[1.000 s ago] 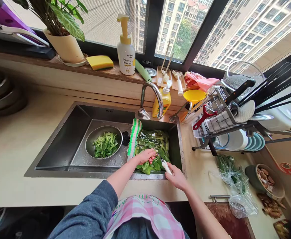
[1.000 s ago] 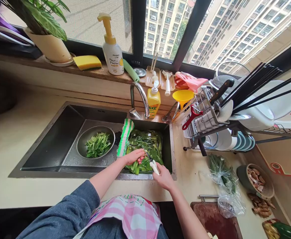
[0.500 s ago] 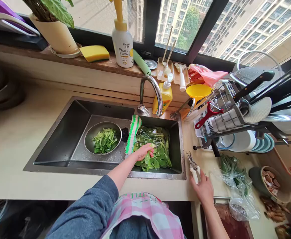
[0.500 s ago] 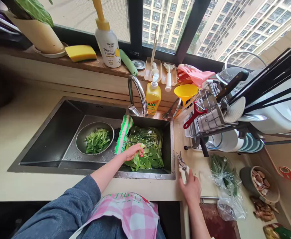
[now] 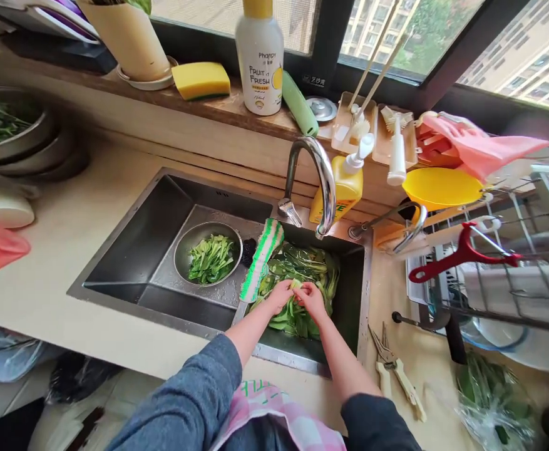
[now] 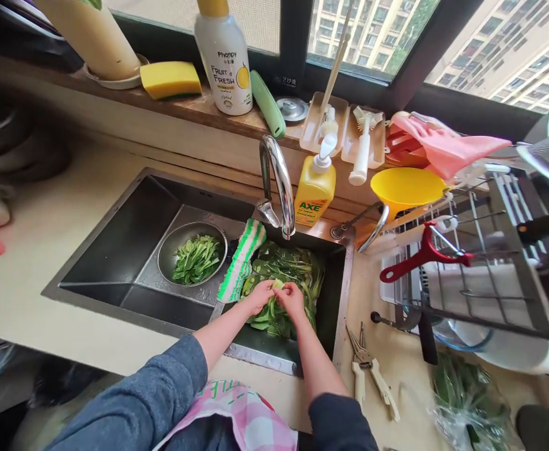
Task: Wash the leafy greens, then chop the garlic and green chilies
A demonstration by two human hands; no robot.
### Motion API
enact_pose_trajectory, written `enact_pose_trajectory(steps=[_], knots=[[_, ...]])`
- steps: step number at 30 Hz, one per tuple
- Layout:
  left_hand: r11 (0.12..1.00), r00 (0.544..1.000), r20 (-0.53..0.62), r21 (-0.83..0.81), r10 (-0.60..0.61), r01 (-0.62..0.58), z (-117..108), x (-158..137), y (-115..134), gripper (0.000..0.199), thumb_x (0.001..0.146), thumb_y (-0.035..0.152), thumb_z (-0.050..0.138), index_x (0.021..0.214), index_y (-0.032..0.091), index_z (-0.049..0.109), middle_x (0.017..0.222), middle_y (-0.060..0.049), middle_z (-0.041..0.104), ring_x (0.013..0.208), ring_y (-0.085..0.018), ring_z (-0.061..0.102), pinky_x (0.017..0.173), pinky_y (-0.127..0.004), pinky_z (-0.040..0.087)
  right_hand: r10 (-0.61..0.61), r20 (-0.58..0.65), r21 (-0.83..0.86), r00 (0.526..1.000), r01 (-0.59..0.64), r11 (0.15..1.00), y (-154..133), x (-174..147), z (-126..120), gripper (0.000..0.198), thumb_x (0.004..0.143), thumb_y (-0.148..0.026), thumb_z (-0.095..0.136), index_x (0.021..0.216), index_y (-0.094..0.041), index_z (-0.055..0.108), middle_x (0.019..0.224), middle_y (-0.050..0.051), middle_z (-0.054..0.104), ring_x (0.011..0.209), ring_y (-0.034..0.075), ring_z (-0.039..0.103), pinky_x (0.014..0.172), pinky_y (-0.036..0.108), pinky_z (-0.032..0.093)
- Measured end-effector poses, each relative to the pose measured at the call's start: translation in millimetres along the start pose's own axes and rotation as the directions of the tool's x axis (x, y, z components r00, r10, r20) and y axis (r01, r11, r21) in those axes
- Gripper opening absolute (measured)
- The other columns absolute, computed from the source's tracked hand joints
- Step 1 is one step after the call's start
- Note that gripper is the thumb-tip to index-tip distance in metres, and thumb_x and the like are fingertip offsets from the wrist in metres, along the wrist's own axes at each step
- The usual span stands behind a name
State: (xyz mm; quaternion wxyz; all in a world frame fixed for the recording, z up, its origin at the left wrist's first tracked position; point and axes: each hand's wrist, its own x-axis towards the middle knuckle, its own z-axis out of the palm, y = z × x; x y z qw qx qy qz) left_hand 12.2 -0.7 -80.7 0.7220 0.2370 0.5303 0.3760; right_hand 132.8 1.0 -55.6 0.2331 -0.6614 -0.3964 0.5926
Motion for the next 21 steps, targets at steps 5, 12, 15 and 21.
enact_pose_trajectory(steps=[5, 12, 15, 21], knots=[[0.991, 0.992, -0.115, 0.116, -0.054, 0.067, -7.2, 32.0, -21.9, 0.010, 0.069, 0.021, 0.062, 0.071, 0.011, 0.063, 0.067, -0.002, 0.062, 0.072, -0.013, 0.056, 0.073, -0.026, 0.042, 0.086, 0.076, 0.051, 0.993, -0.090, 0.995, 30.0, 53.6, 16.7, 0.037, 0.062, -0.052, 0.061, 0.074, -0.017, 0.055, 0.054, -0.001, 0.056, 0.051, 0.013, 0.053, 0.052, 0.026, 0.044], [0.980, 0.963, -0.251, 0.146, -0.094, 0.134, -13.3, 44.4, -37.1, 0.022, 0.069, 0.034, 0.061, 0.072, 0.012, 0.061, 0.064, 0.000, 0.059, 0.067, -0.014, 0.054, 0.065, -0.025, 0.042, 0.074, 0.089, -0.003, 0.993, -0.074, 0.997, 52.0, 62.1, 17.2, 0.030, 0.070, -0.046, 0.052, 0.077, -0.018, 0.059, 0.064, 0.000, 0.061, 0.060, 0.014, 0.055, 0.056, 0.025, 0.044], [0.985, 0.972, -0.226, 0.144, -0.064, 0.098, -13.6, 42.6, -37.6, 0.024, 0.069, 0.034, 0.061, 0.078, 0.012, 0.062, 0.070, -0.002, 0.061, 0.068, -0.013, 0.055, 0.068, -0.025, 0.043, 0.058, 0.083, -0.023, 0.995, -0.056, 0.998, 55.5, 59.4, 12.7, 0.030, 0.071, -0.043, 0.051, 0.085, -0.017, 0.058, 0.071, 0.001, 0.063, 0.062, 0.013, 0.056, 0.058, 0.024, 0.045], [0.944, 0.953, -0.302, 0.317, 0.008, 0.093, -11.2, 47.9, -48.6, 0.015, 0.071, 0.027, 0.058, 0.063, 0.014, 0.056, 0.062, 0.000, 0.056, 0.067, -0.014, 0.052, 0.068, -0.026, 0.042, 0.032, 0.023, -0.206, 0.999, -0.026, 0.978, 60.8, 60.2, 10.4, 0.020, 0.074, -0.035, 0.049, 0.080, -0.019, 0.059, 0.068, 0.002, 0.061, 0.063, 0.015, 0.055, 0.061, 0.026, 0.043]])
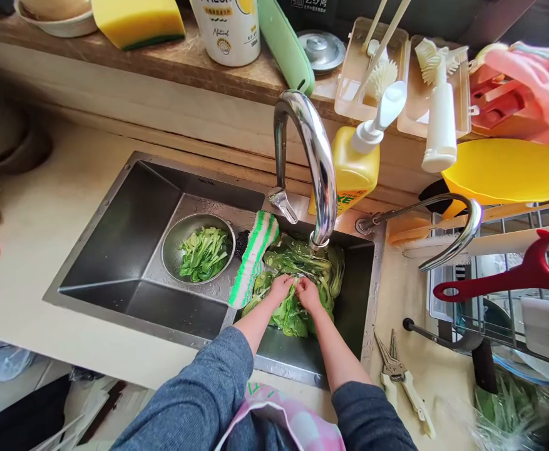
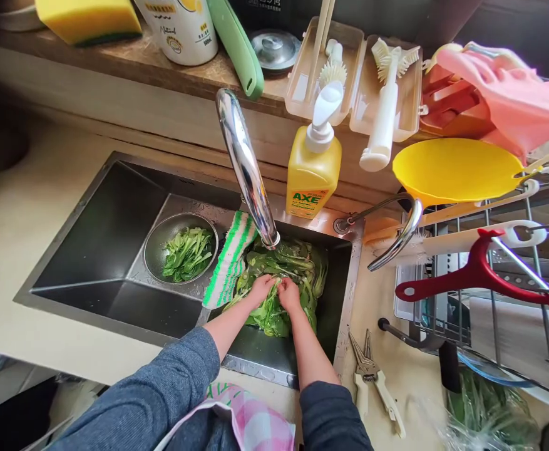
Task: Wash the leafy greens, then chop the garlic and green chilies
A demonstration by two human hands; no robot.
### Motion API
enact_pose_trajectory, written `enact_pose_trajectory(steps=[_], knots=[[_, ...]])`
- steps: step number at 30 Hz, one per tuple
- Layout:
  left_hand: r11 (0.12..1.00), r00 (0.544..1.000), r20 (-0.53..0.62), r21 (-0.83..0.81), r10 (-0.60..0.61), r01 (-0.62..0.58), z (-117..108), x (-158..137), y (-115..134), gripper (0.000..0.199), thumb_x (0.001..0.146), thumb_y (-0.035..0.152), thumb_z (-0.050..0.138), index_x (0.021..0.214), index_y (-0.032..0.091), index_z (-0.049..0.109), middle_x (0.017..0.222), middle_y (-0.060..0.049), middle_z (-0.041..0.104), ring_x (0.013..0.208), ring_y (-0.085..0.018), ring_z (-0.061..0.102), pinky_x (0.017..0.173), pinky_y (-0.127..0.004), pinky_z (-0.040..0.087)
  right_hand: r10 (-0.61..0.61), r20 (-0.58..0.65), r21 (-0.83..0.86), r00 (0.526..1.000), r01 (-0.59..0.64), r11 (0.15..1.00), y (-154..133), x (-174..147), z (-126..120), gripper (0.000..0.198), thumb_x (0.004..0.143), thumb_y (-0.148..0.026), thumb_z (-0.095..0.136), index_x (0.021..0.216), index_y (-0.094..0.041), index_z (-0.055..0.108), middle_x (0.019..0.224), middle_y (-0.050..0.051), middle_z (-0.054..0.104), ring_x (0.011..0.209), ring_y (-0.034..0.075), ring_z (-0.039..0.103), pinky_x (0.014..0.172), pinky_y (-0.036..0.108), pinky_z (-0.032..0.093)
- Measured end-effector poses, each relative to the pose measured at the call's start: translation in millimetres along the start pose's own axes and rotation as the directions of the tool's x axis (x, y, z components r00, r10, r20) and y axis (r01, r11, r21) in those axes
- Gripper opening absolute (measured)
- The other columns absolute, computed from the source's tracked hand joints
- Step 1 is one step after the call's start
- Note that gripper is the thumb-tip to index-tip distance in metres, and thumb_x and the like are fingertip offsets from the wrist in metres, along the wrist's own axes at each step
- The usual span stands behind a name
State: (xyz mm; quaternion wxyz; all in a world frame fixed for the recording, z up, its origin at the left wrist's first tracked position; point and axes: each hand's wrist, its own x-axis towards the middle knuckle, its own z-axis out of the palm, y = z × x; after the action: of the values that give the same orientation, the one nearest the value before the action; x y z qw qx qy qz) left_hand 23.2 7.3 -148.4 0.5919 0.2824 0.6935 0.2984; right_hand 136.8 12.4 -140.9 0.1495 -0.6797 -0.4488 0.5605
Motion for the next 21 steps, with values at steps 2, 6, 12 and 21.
enact_pose_trajectory(steps=[2, 6, 12, 21], knots=[[1.000, 0.998, -0.055, 0.031, 0.000, 0.002, 2.8, 2.9, -1.5, 0.013, 0.074, 0.023, 0.054, 0.063, 0.015, 0.054, 0.062, 0.000, 0.055, 0.068, -0.014, 0.052, 0.070, -0.027, 0.041, -0.012, -0.033, -0.074, 0.999, 0.009, 0.997, -1.1, 2.5, 1.9, 0.020, 0.076, -0.032, 0.043, 0.082, -0.019, 0.058, 0.072, 0.002, 0.062, 0.066, 0.015, 0.054, 0.064, 0.026, 0.042], [0.998, 0.995, -0.101, 0.067, 0.018, -0.011, 6.3, 5.2, -0.2, 0.009, 0.076, 0.018, 0.049, 0.070, 0.017, 0.055, 0.070, -0.002, 0.057, 0.074, -0.015, 0.052, 0.078, -0.029, 0.040, -0.023, -0.092, -0.203, 0.996, 0.004, 0.979, -7.3, 6.8, 5.7, 0.027, 0.081, -0.029, 0.032, 0.082, -0.019, 0.057, 0.073, 0.003, 0.061, 0.066, 0.016, 0.051, 0.065, 0.026, 0.040], [0.999, 0.996, -0.083, 0.031, 0.023, -0.021, 6.6, 4.3, 0.0, 0.008, 0.078, 0.018, 0.048, 0.080, 0.017, 0.056, 0.082, -0.003, 0.059, 0.082, -0.016, 0.053, 0.084, -0.030, 0.039, -0.083, -0.093, -0.323, 0.992, 0.048, 0.945, -17.3, 4.1, 7.4, 0.026, 0.083, -0.027, 0.033, 0.085, -0.019, 0.057, 0.079, 0.004, 0.060, 0.069, 0.015, 0.048, 0.065, 0.025, 0.035], [0.980, 0.990, 0.048, -0.144, -0.131, 0.137, 7.0, -2.6, 7.4, 0.018, 0.084, 0.033, 0.043, 0.090, 0.019, 0.053, 0.081, -0.002, 0.060, 0.060, -0.012, 0.056, 0.059, -0.027, 0.048, -0.096, 0.014, -0.451, 0.995, 0.092, 0.888, -21.2, -6.9, -2.1, 0.032, 0.087, -0.031, 0.028, 0.094, -0.020, 0.058, 0.076, 0.005, 0.060, 0.068, 0.017, 0.052, 0.064, 0.026, 0.035]])
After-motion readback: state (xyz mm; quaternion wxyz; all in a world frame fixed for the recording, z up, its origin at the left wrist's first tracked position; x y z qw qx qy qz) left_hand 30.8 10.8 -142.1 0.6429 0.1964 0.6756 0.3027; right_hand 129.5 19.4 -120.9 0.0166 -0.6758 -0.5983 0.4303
